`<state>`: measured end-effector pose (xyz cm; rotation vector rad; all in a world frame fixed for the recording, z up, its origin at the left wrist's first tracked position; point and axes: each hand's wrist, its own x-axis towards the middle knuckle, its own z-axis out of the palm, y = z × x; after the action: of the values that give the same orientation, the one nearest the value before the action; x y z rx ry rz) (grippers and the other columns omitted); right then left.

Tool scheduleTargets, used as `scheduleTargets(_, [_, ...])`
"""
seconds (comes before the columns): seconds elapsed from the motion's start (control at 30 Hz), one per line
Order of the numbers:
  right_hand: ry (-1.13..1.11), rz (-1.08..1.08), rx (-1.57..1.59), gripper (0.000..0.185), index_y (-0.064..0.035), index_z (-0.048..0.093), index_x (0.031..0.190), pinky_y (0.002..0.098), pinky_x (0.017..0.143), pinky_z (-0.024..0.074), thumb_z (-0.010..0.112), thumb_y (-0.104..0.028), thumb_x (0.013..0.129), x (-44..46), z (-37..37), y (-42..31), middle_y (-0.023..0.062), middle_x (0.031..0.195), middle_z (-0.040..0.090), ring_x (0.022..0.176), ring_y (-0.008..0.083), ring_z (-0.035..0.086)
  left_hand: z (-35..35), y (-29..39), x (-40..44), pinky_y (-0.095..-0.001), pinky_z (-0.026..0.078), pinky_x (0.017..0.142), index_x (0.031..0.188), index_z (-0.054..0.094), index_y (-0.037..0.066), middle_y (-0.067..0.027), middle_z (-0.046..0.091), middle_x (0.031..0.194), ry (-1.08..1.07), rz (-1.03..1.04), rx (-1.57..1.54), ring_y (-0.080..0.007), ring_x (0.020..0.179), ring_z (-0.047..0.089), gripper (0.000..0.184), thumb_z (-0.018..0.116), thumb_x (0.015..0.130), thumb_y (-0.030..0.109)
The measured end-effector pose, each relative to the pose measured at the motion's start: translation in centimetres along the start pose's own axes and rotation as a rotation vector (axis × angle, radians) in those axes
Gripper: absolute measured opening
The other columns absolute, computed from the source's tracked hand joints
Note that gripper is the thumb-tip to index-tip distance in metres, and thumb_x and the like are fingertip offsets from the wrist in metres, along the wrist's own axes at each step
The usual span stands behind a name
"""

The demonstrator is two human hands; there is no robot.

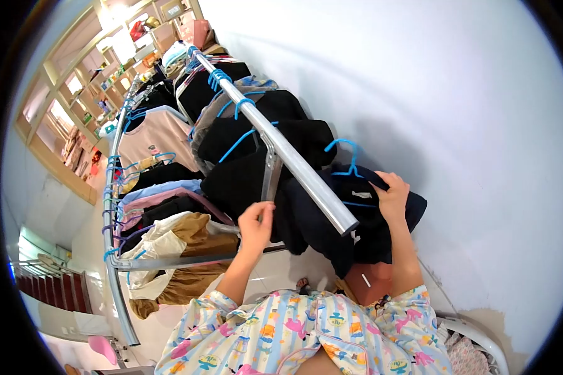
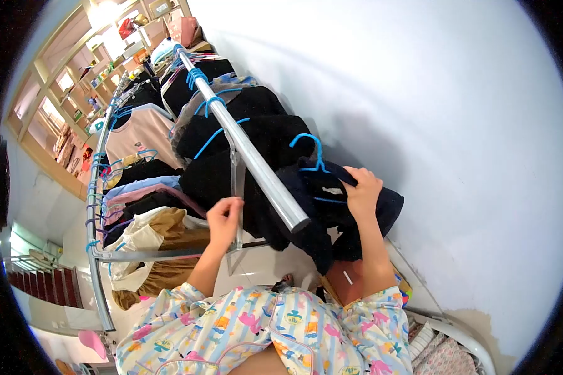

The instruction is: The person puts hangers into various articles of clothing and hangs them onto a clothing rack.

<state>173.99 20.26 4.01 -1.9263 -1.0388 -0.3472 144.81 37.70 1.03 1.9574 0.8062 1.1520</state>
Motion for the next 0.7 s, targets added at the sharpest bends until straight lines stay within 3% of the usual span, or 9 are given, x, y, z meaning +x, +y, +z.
scheduleTargets(0.13, [-0.019, -0.138, -0.003, 0.019, -0.0099, 0.071, 0.093, 0.0357, 0.07, 0.0402, 0.075, -0.015, 0.075, 3.9, 1.9, -4.3, 0.0051, 0.077, 0.062, 0.078, 0.0251, 0.06, -3.9, 0.8, 3.5, -0.0301, 0.049, 0.077, 0.098, 0.066, 0.0, -0.0105, 0.066, 0.089, 0.171, 0.094, 0.147, -0.022, 0.084, 0.063, 0.013, 0.061, 0.086, 0.004])
scheduleTargets(0.17, [-0.031, -0.17, -0.002, 0.019, -0.0099, 0.071, 0.093, 0.0354, 0.07, 0.0401, 0.075, -0.015, 0.075, 5.1, 2.1, -5.4, 0.0048, 0.077, 0.063, 0.078, 0.0248, 0.06, -4.7, 0.3, 4.3, -0.033, 0.048, 0.084, 0.107, 0.064, 0.001, -0.012, 0.065, 0.101, 0.121, 0.049, 0.153, -0.026, 0.095, 0.062, 0.022, 0.063, 0.086, 0.008])
scheduleTargets(0.23, [-0.081, -0.189, 0.06, 0.021, -0.0155, 0.072, 0.095, 0.0373, 0.077, 0.035, 0.075, -0.02, 0.075, 7.3, 3.2, -6.5, 0.0022, 0.076, 0.059, 0.081, 0.0242, 0.058, -5.8, -0.5, 5.4, -0.0347, 0.046, 0.088, 0.112, 0.062, 0.002, -0.0133, 0.064, 0.107, 0.093, 0.064, 0.22, -0.0283, 0.101, 0.06, 0.028, 0.064, 0.086, 0.011])
scheduleTargets(0.3, [-0.12, -0.21, 0.146, 0.021, -0.0155, 0.072, 0.095, 0.0369, 0.075, 0.0354, 0.075, -0.021, 0.075, 9.7, 4.7, -7.1, 0.0029, 0.076, 0.06, 0.08, 0.0243, 0.058, -6.8, -1.3, 6.4, -0.0377, 0.044, 0.095, 0.119, 0.059, 0.003, -0.0153, 0.061, 0.116, 0.042, 0.031, 0.245, -0.0323, 0.11, 0.057, 0.036, 0.065, 0.086, 0.016])
scheduleTargets(0.5, [-0.359, -0.345, 0.403, 0.023, -0.0087, 0.073, 0.094, 0.0353, 0.07, 0.0488, 0.076, -0.019, 0.074, 14.1, 9.9, -10.7, 0.0125, 0.08, 0.068, 0.076, 0.0309, 0.065, -7.8, -1.2, 8.8, -0.0383, 0.044, 0.095, 0.119, 0.059, 0.002, -0.016, 0.062, 0.114, 0.106, 0.133, 0.301, -0.0333, 0.108, 0.057, 0.037, 0.066, 0.085, 0.016])
scheduleTargets(0.67, [-0.389, -0.36, 0.2, 0.023, -0.0108, 0.071, 0.097, 0.0401, 0.075, 0.0455, 0.073, -0.024, 0.078, 12.5, 16.8, -9.2, 0.0077, 0.086, 0.064, 0.088, 0.0308, 0.061, -6.3, -2.4, 12.1, -0.0393, 0.044, 0.093, 0.12, 0.059, 0.002, -0.017, 0.061, 0.115, 0.004, 0.196, 0.307, -0.0357, 0.108, 0.057, 0.04, 0.068, 0.085, 0.018])
scheduleTargets(0.7, [-0.398, -0.357, 0.242, 0.023, -0.0102, 0.071, 0.099, 0.0397, 0.079, 0.0458, 0.072, -0.023, 0.079, 12.4, 16.9, -9.7, 0.0083, 0.09, 0.064, 0.091, 0.0301, 0.06, -5.5, -2.9, 13.2, -0.0397, 0.044, 0.094, 0.121, 0.058, 0.002, -0.0159, 0.06, 0.115, -0.009, 0.296, 0.347, -0.0353, 0.108, 0.055, 0.042, 0.068, 0.084, 0.019])
